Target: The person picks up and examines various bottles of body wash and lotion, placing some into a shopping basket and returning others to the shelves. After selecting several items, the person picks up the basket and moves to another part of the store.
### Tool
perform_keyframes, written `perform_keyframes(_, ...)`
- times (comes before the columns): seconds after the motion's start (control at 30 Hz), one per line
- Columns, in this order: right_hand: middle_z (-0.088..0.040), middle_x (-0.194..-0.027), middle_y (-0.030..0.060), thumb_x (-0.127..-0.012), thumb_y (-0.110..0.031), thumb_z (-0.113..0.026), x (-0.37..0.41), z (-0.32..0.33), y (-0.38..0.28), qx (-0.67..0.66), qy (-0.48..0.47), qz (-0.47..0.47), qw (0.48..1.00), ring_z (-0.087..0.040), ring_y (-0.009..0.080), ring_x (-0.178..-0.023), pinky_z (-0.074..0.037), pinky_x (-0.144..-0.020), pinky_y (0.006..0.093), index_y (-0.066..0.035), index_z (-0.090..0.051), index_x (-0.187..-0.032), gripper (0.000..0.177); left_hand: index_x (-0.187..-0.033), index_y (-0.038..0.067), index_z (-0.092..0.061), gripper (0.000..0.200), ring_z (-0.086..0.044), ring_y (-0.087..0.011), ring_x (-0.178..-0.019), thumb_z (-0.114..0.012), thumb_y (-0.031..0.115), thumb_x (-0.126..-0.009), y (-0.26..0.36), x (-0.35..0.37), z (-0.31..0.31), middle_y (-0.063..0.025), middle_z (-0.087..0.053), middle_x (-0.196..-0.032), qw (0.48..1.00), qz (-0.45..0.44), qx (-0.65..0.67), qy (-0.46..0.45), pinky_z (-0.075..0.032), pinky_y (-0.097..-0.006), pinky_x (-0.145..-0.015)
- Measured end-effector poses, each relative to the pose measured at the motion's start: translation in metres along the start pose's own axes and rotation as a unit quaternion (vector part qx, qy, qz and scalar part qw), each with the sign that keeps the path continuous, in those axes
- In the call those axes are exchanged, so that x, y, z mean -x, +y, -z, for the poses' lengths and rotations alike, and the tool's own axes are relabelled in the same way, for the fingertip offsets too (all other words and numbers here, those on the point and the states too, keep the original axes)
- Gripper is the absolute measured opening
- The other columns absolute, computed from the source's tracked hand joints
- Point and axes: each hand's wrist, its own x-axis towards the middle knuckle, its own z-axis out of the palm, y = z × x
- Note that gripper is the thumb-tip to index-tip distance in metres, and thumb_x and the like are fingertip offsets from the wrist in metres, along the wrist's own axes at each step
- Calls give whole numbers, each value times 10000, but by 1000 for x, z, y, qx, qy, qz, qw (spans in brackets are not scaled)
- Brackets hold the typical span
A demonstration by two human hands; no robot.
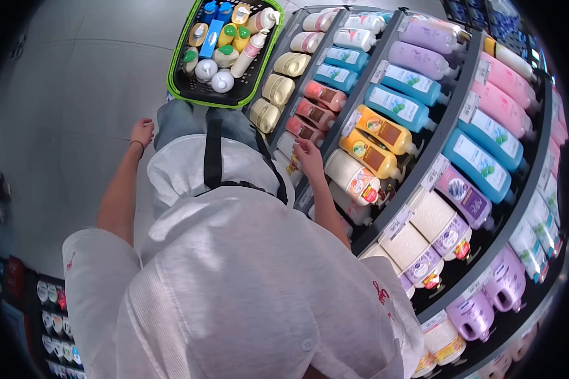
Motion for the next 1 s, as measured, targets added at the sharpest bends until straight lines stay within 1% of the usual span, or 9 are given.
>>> perform_keyframes(0.13, -635, -889, 92, -798, -270, -625, -58, -29, 5, -37, -111, -27, 993, -611, 158, -779, -476, -704, 283, 0, -551, -1128, 433, -1127, 34, -536, 388, -630, -289, -904, -548, 237, -797, 25, 13, -40, -196, -630, -1028, 985, -61, -161, 12, -486, -352, -794)
perform_keyframes(0.27, -605, -1022, 151, -779, -303, -638, -123, -80, 26, 13, -210, -63, 976, -595, 222, -919, -449, -810, 307, 21, -443, -1240, 596, -1130, 62, -538, 405, -608, -319, -944, -574, 248, -773, 77, 15, -96, -185, -632, -1014, 981, -77, -176, 19, -462, -371, -851)
perform_keyframes(0.37, -447, -1273, 274, -733, -336, -648, -186, -114, 40, 115, -190, -38, 974, -466, 350, -1172, -358, -984, 358, 52, -335, -1316, 767, -1148, 60, -528, 413, -614, -268, -926, -585, 242, -782, 110, -15, -150, -146, -634, -1010, 978, -105, -177, 27, -473, -348, -811)
perform_keyframes(0.47, -417, -1284, 301, -730, -307, -653, -281, -154, 53, 125, -106, -24, 986, -411, 383, -1212, -343, -1005, 385, 89, -221, -1341, 847, -1140, 57, -532, 425, -617, -247, -936, -606, 263, -776, 154, -69, -212, -135, -635, -1005, 966, -166, -199, -19, -481, -337, -809)
perform_keyframes(0.57, -418, -1251, 244, -732, -318, -645, -326, -160, 27, 127, -42, -17, 991, -460, 368, -1138, -375, -971, 390, 15, -319, -1293, 729, -1124, 55, -543, 411, -630, -246, -891, -608, 277, -784, 171, -122, -254, -130, -638, -1002, 955, -222, -198, 15, -484, -343, -789)
perform_keyframes(0.7, -418, -1230, 246, -725, -346, -647, -349, -172, 1, 101, -59, -28, 993, -451, 395, -1135, -374, -969, 395, 18, -257, -1313, 794, -1015, 45, -582, 329, -617, -323, -889, -601, 262, -769, 208, -159, -289, -151, -636, -986, 948, -252, -191, 46, -480, -386, -800)
perform_keyframes(0.87, -471, -1183, 270, -720, -250, -644, -358, -203, 20, -26, 56, 35, 997, -485, 385, -1095, -377, -941, 397, 6, -234, -1283, 741, -944, 8, -543, 239, -589, -384, -788, -570, 209, -818, 239, -187, -312, -192, -620, -827, 950, -250, -177, 55, -465, -425, -725)
perform_keyframes(0.93, -503, -1151, 242, -731, -201, -627, -357, -209, 23, -42, 88, 17, 995, -509, 386, -1059, -393, -902, 416, -12, -293, -1241, 638, -937, 15, -548, 235, -593, -375, -765, -556, 224, -830, 235, -198, -316, -182, -618, -791, 880, -331, -321, 113, -468, -426, -718)
perform_keyframes(1.0, -511, -1091, 239, -727, -141, -603, -355, -214, 25, -74, 125, 62, 987, -497, 415, -1022, -393, -869, 447, 1, -344, -1204, 562, -970, 25, -541, 269, -594, -362, -834, -591, 205, -776, 232, -187, -321, -176, -611, -877, 880, -311, -358, 17, -474, -414, -756)
